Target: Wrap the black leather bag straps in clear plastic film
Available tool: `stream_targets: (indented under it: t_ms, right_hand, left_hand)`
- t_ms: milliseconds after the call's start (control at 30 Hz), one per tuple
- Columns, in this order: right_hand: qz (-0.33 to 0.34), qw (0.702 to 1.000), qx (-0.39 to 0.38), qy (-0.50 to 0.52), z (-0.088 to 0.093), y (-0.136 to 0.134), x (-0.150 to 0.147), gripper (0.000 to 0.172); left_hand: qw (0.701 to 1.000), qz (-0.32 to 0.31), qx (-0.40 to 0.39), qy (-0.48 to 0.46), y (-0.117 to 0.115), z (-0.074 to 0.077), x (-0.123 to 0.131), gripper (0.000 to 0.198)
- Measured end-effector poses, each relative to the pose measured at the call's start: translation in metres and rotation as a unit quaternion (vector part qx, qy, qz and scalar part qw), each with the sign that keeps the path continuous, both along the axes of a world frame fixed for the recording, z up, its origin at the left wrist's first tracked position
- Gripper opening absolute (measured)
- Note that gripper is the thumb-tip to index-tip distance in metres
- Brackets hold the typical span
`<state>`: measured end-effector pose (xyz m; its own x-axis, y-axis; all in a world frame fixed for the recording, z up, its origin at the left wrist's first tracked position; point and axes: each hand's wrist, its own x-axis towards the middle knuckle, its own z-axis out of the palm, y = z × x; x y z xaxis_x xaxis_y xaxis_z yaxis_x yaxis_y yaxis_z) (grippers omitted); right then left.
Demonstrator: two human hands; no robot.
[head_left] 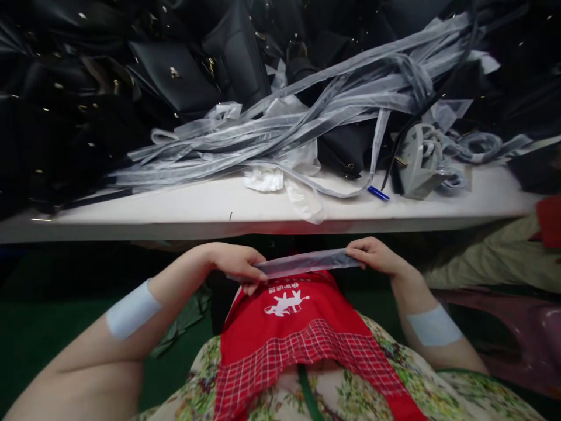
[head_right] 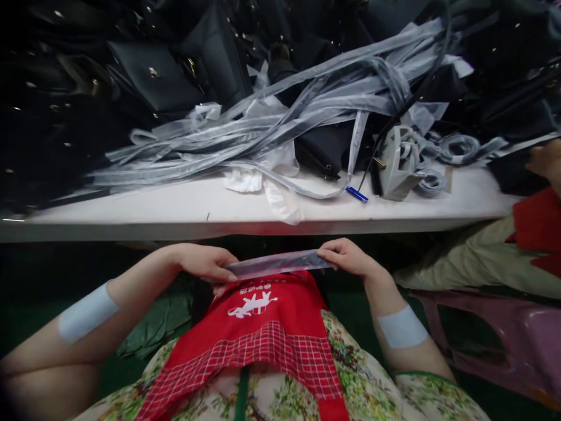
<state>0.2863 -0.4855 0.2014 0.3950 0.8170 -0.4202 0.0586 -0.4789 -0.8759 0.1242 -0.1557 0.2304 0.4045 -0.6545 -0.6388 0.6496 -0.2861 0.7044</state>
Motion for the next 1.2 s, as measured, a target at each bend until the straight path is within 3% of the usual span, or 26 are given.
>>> stream_targets:
  t_ms: [100,167,267,400,467,567,733,967,1200]
  right_hand:
    - [0.018,0.999,-0.018,0.045,-0.005,-0.010,0.011,0.043]
    - [0.075,0.994,-0.009,0.084,-0.003,0.002,0.003,0.041]
    - [0.154,0.982,0.024,0.105,0.006,0.043,-0.021,0.041]
    - [0.176,0.982,0.064,0.015,0.020,0.088,-0.040,0.038]
    - [0.170,0.983,0.065,-0.004,0.022,0.087,-0.035,0.040]
    - [0.128,0.991,0.031,0.024,0.019,0.061,-0.013,0.045]
    - [0.080,0.995,0.050,0.011,0.016,0.034,0.005,0.048]
    - [0.128,0.982,0.119,-0.072,0.030,0.067,-0.032,0.042]
    - [0.078,0.969,0.167,-0.167,0.026,0.067,-0.048,0.039]
  left_hand:
    - [0.998,0.028,0.046,0.027,0.032,0.010,-0.018,0.045]
    - [0.997,0.021,0.067,0.036,0.034,0.016,-0.018,0.046]
    - [0.997,0.006,0.080,0.007,0.013,0.023,-0.001,0.046]
    - [1.000,0.001,0.030,-0.009,-0.019,0.031,0.023,0.048]
    - [1.000,-0.002,-0.006,-0.006,-0.018,0.035,0.027,0.048]
    - [1.000,-0.021,-0.016,-0.007,0.002,0.044,0.024,0.044]
    - [0.990,0.032,0.106,-0.086,0.025,0.065,0.024,0.039]
    - [0.969,-0.044,0.188,-0.154,-0.014,0.091,0.045,0.034]
    - [0.974,-0.065,0.158,-0.151,-0.036,0.088,0.045,0.030]
